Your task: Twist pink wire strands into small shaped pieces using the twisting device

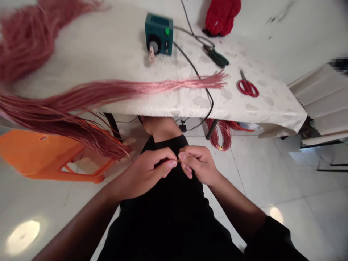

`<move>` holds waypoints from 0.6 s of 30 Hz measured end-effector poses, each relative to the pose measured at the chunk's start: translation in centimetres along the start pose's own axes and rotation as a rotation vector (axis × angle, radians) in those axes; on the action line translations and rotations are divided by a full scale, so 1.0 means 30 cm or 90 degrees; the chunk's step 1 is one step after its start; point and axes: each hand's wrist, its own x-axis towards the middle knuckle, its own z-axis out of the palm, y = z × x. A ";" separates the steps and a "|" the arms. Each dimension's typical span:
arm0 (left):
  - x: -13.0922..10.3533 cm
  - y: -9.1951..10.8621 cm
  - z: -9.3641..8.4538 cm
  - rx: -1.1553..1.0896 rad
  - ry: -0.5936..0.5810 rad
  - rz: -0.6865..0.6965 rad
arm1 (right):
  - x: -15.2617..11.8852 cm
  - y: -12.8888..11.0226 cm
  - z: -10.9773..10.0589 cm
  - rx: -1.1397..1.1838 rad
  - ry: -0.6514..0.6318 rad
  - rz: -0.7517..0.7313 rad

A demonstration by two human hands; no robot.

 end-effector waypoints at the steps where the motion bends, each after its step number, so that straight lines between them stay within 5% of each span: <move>1: -0.005 0.010 -0.003 -0.004 0.001 0.001 | -0.002 -0.009 0.000 -0.024 -0.004 -0.004; 9: -0.071 0.114 -0.027 -0.001 0.016 0.021 | -0.006 -0.098 0.029 -0.101 -0.022 -0.088; 18: -0.029 0.094 -0.050 -0.044 0.069 0.056 | 0.060 -0.097 0.030 -0.102 -0.002 -0.097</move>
